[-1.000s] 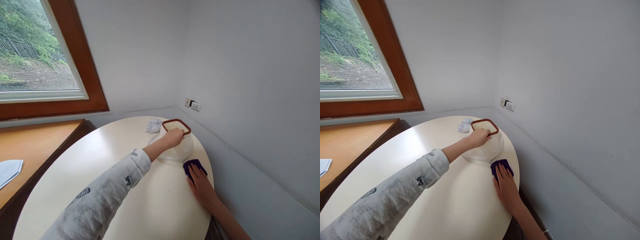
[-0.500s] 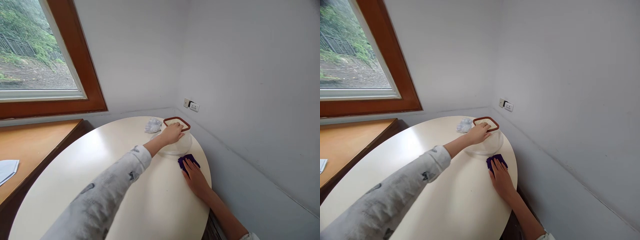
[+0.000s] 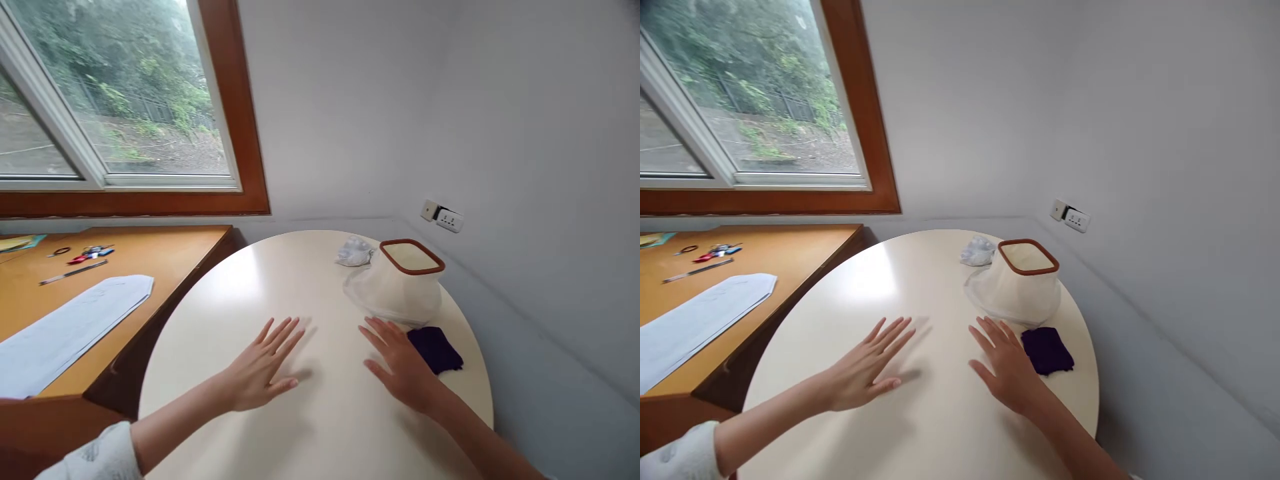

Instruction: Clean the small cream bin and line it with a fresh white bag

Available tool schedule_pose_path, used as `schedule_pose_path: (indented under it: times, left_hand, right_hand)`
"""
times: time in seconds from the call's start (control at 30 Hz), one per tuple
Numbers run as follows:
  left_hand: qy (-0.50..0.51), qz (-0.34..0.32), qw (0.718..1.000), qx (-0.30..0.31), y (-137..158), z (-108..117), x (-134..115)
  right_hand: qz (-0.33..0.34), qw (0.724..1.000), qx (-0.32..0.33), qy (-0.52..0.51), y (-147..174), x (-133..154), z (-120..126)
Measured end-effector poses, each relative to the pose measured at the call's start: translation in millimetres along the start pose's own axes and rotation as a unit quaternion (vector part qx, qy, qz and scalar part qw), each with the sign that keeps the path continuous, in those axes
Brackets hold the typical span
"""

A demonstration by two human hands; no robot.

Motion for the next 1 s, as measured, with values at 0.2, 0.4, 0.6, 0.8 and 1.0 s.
schedule_pose_path:
  times: [0.2, 0.4, 0.6, 0.8, 1.0]
  left_hand:
    - [0.036, 0.022, 0.999, 0.004, 14, -39, 5]
    - [0.05, 0.03, 0.998, 0.02, 13, -47, 9]
    - [0.051, 0.03, 0.998, 0.012, 13, -49, 10]
    - [0.055, 0.028, 0.998, 0.001, 12, -49, 10]
    - [0.046, 0.029, 0.999, -0.003, 12, -46, 10]
  right_hand:
    - [0.095, 0.982, 0.162, -0.033, -39, 43, -49]
    - [0.077, 0.981, 0.172, -0.037, -46, 43, -63]
    - [0.072, 0.983, 0.166, -0.029, -47, 44, -61]
    - [0.064, 0.981, 0.18, -0.04, -46, 43, -62]
    - [0.066, 0.979, 0.18, -0.065, -47, 45, -56]
Point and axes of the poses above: each hand's wrist, its own y-axis away from the middle knuckle, its own z-axis out of the back of the hand, x = y × z, the point moved 7 cm from there along -y, towards the middle knuckle, and after that the axes turned 10 degrees about x, right-handed, at the moved point
